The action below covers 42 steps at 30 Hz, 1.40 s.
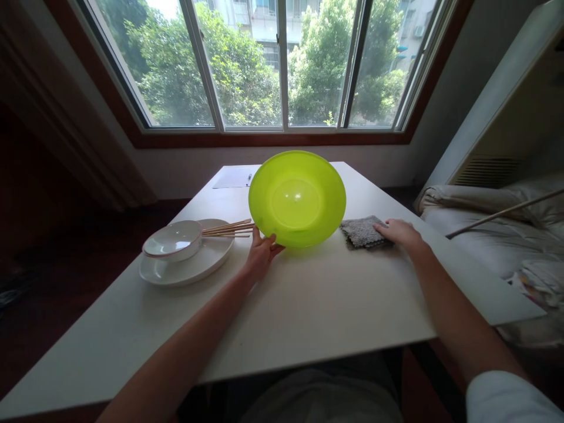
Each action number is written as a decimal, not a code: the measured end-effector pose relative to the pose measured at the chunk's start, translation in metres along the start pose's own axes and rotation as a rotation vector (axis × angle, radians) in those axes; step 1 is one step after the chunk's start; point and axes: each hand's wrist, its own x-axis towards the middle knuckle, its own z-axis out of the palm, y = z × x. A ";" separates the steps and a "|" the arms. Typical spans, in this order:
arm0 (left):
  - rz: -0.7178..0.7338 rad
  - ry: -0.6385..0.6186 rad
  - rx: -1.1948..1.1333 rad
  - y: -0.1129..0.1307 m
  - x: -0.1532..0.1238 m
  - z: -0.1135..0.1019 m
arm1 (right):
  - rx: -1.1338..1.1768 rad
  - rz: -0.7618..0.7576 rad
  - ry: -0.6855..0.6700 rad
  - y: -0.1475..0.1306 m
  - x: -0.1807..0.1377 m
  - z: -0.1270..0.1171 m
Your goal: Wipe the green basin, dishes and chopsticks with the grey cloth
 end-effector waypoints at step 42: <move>0.018 0.013 0.031 0.001 -0.001 -0.006 | 2.032 -0.134 0.233 -0.081 -0.057 -0.056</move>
